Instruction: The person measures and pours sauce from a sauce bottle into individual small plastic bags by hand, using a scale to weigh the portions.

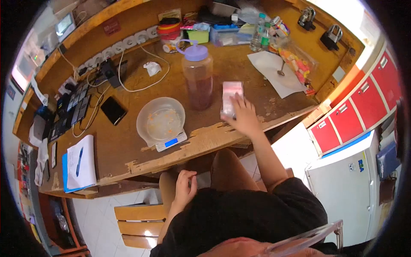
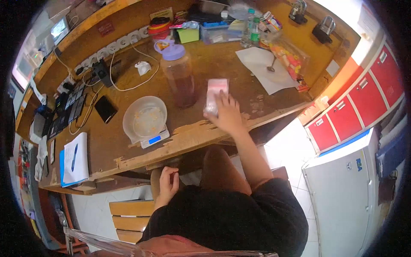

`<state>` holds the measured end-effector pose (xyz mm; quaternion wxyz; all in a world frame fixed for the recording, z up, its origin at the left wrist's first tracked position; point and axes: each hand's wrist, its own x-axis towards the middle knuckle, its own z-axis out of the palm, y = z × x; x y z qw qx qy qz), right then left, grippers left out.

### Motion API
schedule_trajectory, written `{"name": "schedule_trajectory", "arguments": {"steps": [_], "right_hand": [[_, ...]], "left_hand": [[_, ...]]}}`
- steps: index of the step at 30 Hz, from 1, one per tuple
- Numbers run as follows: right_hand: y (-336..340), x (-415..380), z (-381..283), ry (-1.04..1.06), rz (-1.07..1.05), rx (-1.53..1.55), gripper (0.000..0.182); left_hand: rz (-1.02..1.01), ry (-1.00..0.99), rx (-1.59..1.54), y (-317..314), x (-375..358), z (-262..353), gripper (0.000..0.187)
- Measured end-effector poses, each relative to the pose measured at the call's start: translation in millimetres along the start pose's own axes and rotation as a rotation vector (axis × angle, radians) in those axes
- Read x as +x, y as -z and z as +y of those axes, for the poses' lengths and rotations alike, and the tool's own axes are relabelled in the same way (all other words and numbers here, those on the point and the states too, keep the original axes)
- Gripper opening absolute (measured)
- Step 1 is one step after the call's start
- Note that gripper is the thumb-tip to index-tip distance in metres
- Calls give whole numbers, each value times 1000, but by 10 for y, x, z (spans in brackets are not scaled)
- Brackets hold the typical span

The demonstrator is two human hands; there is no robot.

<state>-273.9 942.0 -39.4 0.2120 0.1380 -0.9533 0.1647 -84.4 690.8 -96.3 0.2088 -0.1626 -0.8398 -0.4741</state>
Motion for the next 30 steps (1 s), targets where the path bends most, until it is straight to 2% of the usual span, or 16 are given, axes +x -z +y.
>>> {"name": "schedule_trajectory", "arguments": {"steps": [2, 5, 8, 9, 10, 11, 12, 13, 14, 16, 18, 20, 23, 24, 26, 30], "right_hand": [[242, -338, -150, 30, -13, 58, 67], [345, -707, -233, 74, -62, 195, 53], [509, -872, -359, 162, 23, 250, 39], [563, -923, -414, 118, -7, 434, 35], [628, -955, -473, 74, -39, 619, 32], [729, -967, -559, 79, -51, 622, 32], [849, -967, -658, 41, -243, 764, 31], [942, -969, -730, 3, -439, 899, 31], [1005, -961, -771, 11, -455, 902, 31], [1056, -915, -827, 43, -459, 1031, 32], [1000, -937, -809, 69, -480, 1073, 31], [959, -975, -844, 78, -369, 1148, 27], [772, -1055, -881, 11, -346, 1296, 22], [740, -1053, -882, 15, -358, 1298, 22], [704, -1042, -881, 196, -264, 976, 14], [770, -1039, -996, 216, -243, 959, 12]], "left_hand": [[-13, -69, -57, -39, 54, 21, 15], [-178, -60, -175, -48, 189, 136, 23], [-89, -216, 67, -120, 484, 438, 51], [-38, -300, 179, -156, 577, 520, 63], [-36, -290, 181, -181, 663, 608, 63], [18, -318, 269, -202, 734, 694, 70], [74, -344, 358, -213, 766, 734, 78], [81, -328, 363, -200, 764, 722, 78], [42, -325, 279, -160, 751, 693, 81], [11, -317, 205, -69, 681, 668, 84], [6, -125, 131, 37, 593, 690, 88], [-22, -93, 156, 120, 533, 682, 89], [-26, -46, 150, 167, 436, 644, 89], [-32, -48, 165, 184, 408, 637, 89], [-33, -39, 182, 220, 364, 632, 90], [-38, -90, 300, 287, 333, 603, 88]]}}
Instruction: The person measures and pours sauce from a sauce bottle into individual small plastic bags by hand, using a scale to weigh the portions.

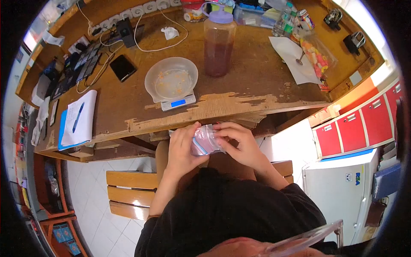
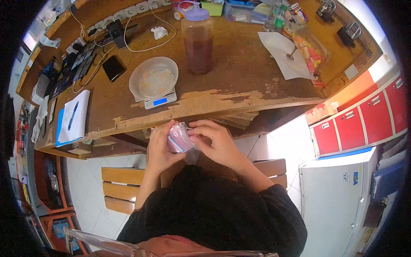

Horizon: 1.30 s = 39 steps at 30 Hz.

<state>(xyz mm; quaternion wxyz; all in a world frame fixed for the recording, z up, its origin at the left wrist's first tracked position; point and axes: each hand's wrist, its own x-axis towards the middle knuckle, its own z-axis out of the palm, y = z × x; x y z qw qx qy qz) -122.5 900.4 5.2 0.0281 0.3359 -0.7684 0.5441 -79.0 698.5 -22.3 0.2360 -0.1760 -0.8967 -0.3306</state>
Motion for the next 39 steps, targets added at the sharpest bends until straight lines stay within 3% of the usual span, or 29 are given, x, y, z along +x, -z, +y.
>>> {"name": "schedule_trajectory", "arguments": {"steps": [2, 6, 8, 11, 21, 23, 27, 39], "right_hand": [[27, -1, -68, -112, -76, 51, 13], [-17, -59, 14, -69, 45, 118, 18], [-35, -89, 84, 123, 77, -43, 21], [-64, -109, 135, 49, 55, -191, 23], [-47, -49, 153, 33, -71, -59, 20], [-18, -47, 133, 86, 44, 23, 16], [-8, -49, 106, 125, 76, 40, 14], [-83, -70, 141, -44, 272, -19, 15]], "left_hand": [[7, -11, 25, 2, -6, -5, 87], [9, 1, 46, 3, 14, 32, 87], [-2, 12, 36, -10, 22, 43, 87], [6, 1, 33, -59, 12, 41, 88], [-36, 16, 104, -81, 4, 98, 95], [-36, 31, 113, -75, 6, 104, 96], [-7, 66, 136, -96, 26, 120, 95], [24, 76, 101, -149, 10, 117, 93]]}}
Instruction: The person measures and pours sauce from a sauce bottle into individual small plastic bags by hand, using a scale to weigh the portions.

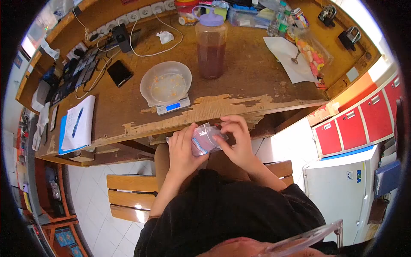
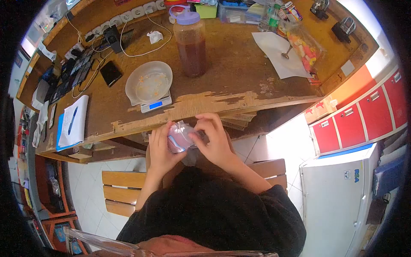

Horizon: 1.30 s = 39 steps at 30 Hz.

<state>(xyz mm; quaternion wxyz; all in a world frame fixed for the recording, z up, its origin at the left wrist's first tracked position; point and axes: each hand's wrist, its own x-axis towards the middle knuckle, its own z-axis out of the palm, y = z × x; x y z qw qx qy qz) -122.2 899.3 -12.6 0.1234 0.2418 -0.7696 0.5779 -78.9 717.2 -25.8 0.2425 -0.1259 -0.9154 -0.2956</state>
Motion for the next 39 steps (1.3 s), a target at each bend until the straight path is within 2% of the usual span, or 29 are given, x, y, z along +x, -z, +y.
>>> {"name": "schedule_trajectory", "arguments": {"steps": [2, 5, 8, 12, 14, 18, 20, 23, 24, 25, 27, 32, 34, 35, 37, 39], "right_hand": [[-9, 2, 75, 237, -54, -111, 17], [-8, 23, 9, 169, -149, -203, 18], [-32, 26, 71, 127, -268, -136, 18], [-63, 13, 92, 92, -242, -75, 16], [-72, 4, 40, 105, -97, -55, 14], [33, 55, -39, 181, -12, -182, 12], [98, 85, 5, 132, 50, -37, 12], [246, 156, 5, 71, 125, 24, 10], [279, 188, 99, 175, 181, -26, 11], [318, 201, 131, 186, 187, -31, 11], [410, 238, 176, -65, 101, 265, 8], [841, 486, 204, 175, 14, -20, 12], [1033, 597, 261, 208, 184, -99, 13], [1117, 656, 289, 216, 199, -112, 13], [1277, 784, 379, 34, 387, 136, 15], [1485, 917, 518, 43, 437, 59, 17]], "left_hand": [[3, 8, -5, -2, -2, 3, 92], [5, 17, 11, 10, 0, 27, 92], [-8, -7, 41, 0, -2, 44, 91], [3, -22, 56, -11, 0, 67, 89], [22, -19, 65, -15, 11, 79, 89], [59, 9, 84, -53, 15, 79, 89], [68, 16, 84, -79, 36, 90, 90], [62, 23, 61, -135, 116, 119, 90], [87, 9, 62, -160, 159, 138, 90], [114, -7, 63, -187, 209, 160, 90], [129, -41, 84, -198, 356, 274, 90], [144, -160, 54, -377, 815, 445, 88], [130, -198, 13, -495, 1027, 521, 87], [134, -217, 4, -564, 1144, 560, 87], [104, -223, -70, -736, 1393, 638, 84], [86, -218, -116, -950, 1632, 712, 83]]}}
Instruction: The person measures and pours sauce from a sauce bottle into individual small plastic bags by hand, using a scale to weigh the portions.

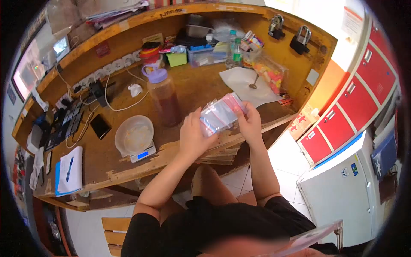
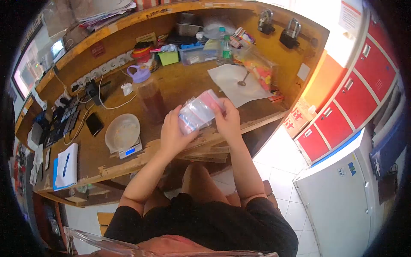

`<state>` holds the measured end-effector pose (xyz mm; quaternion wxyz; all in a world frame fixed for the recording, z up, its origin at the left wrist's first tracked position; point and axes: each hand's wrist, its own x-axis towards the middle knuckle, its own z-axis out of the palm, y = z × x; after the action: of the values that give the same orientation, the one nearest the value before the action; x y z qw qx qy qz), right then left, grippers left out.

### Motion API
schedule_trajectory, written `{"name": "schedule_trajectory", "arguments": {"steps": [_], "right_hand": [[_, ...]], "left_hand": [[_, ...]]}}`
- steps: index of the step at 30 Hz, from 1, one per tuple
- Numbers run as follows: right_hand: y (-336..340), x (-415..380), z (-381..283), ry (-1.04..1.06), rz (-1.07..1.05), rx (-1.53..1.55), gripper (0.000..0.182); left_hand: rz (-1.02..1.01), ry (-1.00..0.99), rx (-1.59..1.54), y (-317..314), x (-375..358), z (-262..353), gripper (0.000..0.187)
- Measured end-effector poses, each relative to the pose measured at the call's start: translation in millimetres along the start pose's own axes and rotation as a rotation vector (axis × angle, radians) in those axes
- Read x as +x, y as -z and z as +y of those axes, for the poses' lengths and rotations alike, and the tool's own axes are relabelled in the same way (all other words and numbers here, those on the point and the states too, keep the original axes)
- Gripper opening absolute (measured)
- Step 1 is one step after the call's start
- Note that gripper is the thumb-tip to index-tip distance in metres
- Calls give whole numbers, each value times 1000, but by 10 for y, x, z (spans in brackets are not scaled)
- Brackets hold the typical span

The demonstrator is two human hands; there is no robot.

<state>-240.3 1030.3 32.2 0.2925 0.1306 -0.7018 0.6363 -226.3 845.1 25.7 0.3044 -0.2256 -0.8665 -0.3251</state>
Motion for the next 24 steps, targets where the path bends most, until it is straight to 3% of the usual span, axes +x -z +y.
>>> {"name": "schedule_trajectory", "arguments": {"steps": [6, 8, 10, 12, 13, 15, 16, 17, 18, 20, 22, 24], "right_hand": [[318, 484, 319, 76, 246, -457, 17], [369, 591, 472, 96, 302, -444, 17], [439, 584, 550, 118, 356, -428, 16], [465, 581, 416, 372, 538, -470, 16], [480, 556, 345, 381, 537, -469, 16], [458, 379, 61, 165, 221, -183, 18], [410, 290, -26, 161, 212, -179, 18], [329, 208, -101, 63, -45, -71, 17], [233, 110, -159, -46, -302, 40, 15], [-37, -65, -252, -159, -548, 135, 19], [-428, -240, -332, -3, -615, 43, 25], [-744, -409, -263, 196, -787, -178, 32]], "left_hand": [[-138, 96, -111, -706, 446, -73, 83], [-168, 185, -139, -907, 467, -131, 82], [-127, 140, -77, -995, 391, -184, 81], [-71, 94, -13, -955, 334, -203, 79], [-38, 47, -85, -898, 292, -246, 79], [1, 4, -153, -670, 245, -286, 79], [-142, 222, -623, -502, 198, -303, 78], [-281, 441, -1091, -317, 154, -301, 78], [-277, 459, -1084, -136, 64, -290, 78], [-520, 509, -1919, 167, -188, -282, 80], [-512, 508, -2050, 302, -576, -324, 77], [-476, 817, -1920, 456, -911, -364, 70]]}}
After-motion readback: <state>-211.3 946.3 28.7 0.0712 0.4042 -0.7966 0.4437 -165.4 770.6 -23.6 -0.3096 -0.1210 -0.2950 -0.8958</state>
